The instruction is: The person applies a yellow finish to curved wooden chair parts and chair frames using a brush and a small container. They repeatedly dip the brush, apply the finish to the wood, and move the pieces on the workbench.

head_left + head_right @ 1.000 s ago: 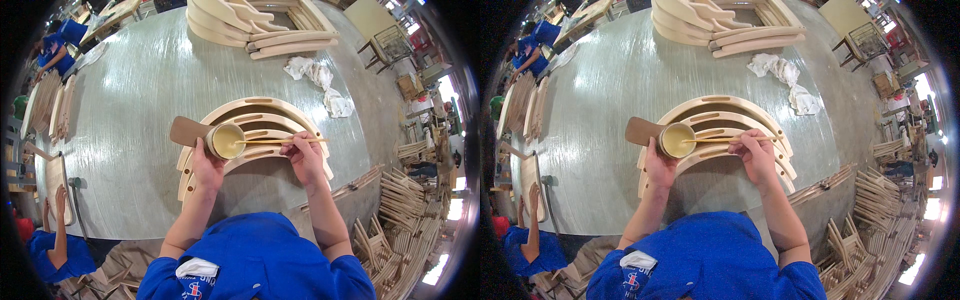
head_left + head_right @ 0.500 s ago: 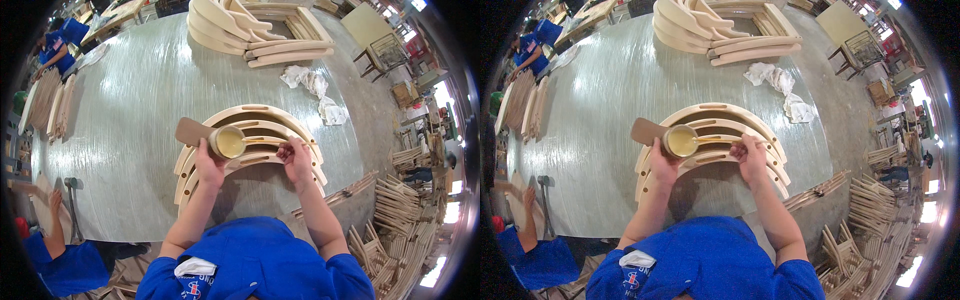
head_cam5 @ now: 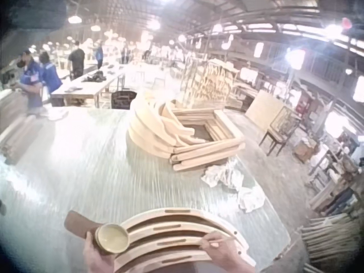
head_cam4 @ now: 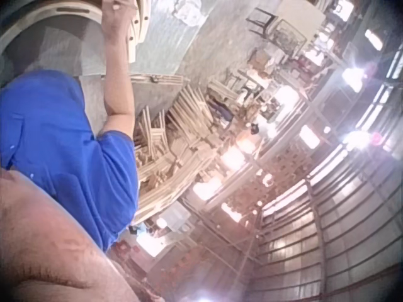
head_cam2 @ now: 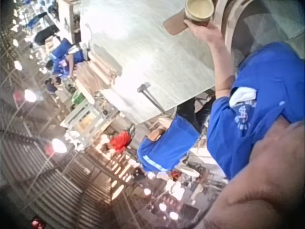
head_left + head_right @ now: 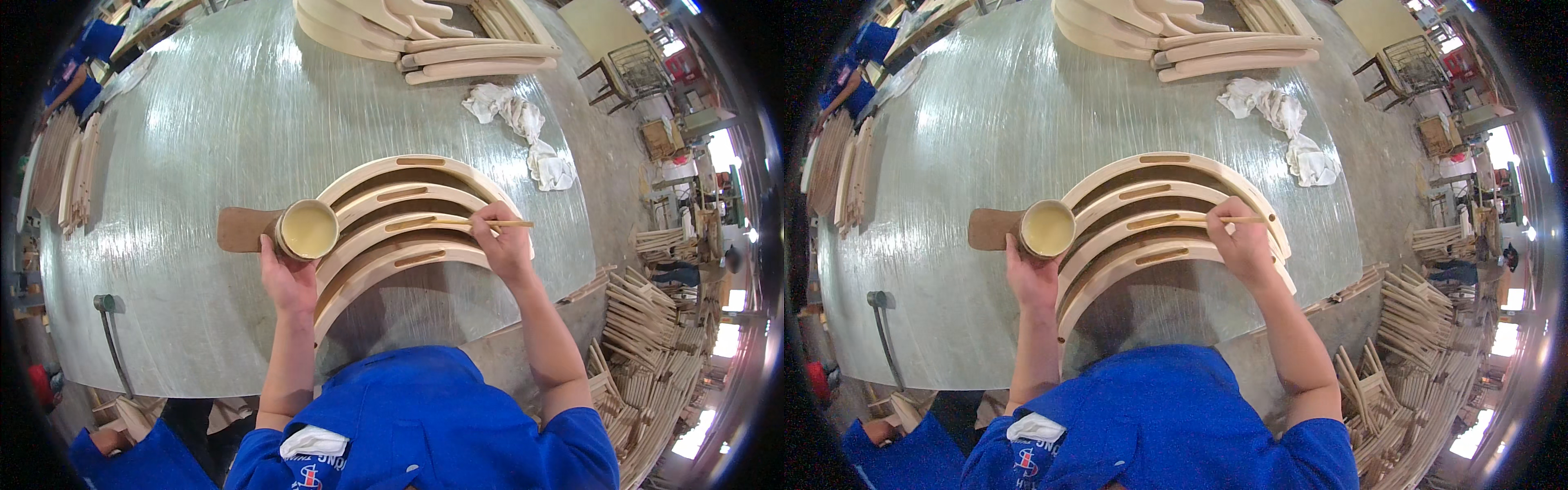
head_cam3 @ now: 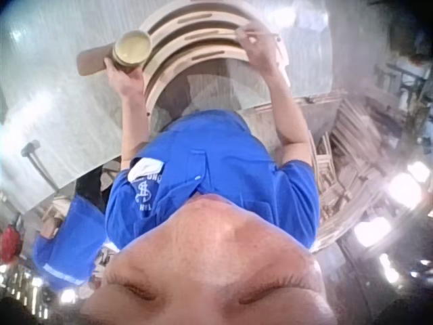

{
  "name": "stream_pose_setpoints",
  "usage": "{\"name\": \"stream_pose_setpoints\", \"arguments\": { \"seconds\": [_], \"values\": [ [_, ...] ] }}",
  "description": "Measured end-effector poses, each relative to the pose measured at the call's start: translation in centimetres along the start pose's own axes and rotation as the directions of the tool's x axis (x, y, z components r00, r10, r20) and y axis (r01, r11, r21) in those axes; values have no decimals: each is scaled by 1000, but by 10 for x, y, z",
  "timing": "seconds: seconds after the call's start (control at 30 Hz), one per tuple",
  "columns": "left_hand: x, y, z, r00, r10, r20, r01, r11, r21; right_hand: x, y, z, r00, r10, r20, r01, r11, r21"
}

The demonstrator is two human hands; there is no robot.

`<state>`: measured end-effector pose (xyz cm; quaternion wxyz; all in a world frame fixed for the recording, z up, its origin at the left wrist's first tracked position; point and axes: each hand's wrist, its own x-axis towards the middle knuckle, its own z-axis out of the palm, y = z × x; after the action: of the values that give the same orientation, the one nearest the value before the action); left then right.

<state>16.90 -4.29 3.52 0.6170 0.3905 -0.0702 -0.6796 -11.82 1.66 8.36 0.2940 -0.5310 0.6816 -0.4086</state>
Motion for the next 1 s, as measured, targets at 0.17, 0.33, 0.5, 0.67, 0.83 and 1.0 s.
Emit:
{"name": "stream_pose_setpoints", "arguments": {
  "seconds": [0.17, 0.33, 0.5, 0.67, 0.83, 1.0],
  "values": [
    [3, -3, 4, 999, -26, 41, 27, 999, -25, 1, -22, 20, 988, -137, 69, 142, 987, -79],
    [7, -2, 3, 998, -35, 54, 37, 999, -37, -5, -32, 34, 951, -265, 158, 285, 951, -121],
    [6, 1, 5, 1000, -30, 10, 30, 999, -19, -6, -32, 16, 977, -208, 56, 215, 953, -216],
    [6, -7, 6, 997, -64, 54, 65, 997, -31, -8, -37, 40, 965, -239, 113, 250, 963, -101],
    [9, -13, 5, 991, -79, 107, 79, 997, 4, -9, -33, 0, 989, -151, -7, 143, 951, -275],
    [8, -29, 21, 986, -83, 141, 79, 996, 38, -13, -45, -1, 981, 47, -188, 16, 947, 322]
  ]
}}
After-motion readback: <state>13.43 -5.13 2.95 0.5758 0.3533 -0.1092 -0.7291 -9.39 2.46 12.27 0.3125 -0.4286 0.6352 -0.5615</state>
